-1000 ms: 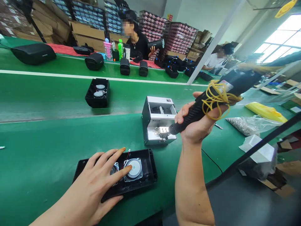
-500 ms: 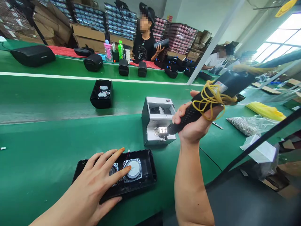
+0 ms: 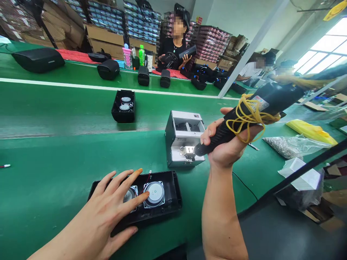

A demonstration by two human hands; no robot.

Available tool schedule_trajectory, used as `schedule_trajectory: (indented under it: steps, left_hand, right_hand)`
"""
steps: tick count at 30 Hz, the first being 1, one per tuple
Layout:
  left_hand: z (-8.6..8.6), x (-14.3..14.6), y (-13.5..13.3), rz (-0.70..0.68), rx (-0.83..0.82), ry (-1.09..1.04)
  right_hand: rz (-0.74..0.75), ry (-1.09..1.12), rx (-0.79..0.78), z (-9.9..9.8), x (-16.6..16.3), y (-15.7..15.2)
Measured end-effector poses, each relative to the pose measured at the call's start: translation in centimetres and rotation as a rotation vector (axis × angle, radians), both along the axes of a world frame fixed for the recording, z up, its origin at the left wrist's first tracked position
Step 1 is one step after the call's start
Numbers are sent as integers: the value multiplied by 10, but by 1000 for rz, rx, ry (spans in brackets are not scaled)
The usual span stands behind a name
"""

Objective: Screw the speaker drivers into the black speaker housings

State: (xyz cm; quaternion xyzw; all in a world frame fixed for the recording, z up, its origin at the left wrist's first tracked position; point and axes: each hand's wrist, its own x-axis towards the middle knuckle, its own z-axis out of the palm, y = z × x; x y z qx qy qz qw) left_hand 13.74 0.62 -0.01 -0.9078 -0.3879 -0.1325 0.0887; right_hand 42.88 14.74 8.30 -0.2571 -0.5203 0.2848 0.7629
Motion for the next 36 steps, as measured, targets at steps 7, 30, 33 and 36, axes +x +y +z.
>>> schedule_trajectory:
  steps: [7,30,33,36]
  left_hand:
    - [-1,2,-10,117,-185,-66]
    - [9,7,-4,26,-321,-55]
    - [9,8,-2,26,-311,-65]
    - [8,9,-1,25,-299,-70]
  right_hand:
    - [54,-25,-28,2,1,-10]
    - [652,18,-101,1,-97,-51]
    - [679,-19,-140,-8,-103,-49]
    - [683,-56,-168,-12,-106,-48]
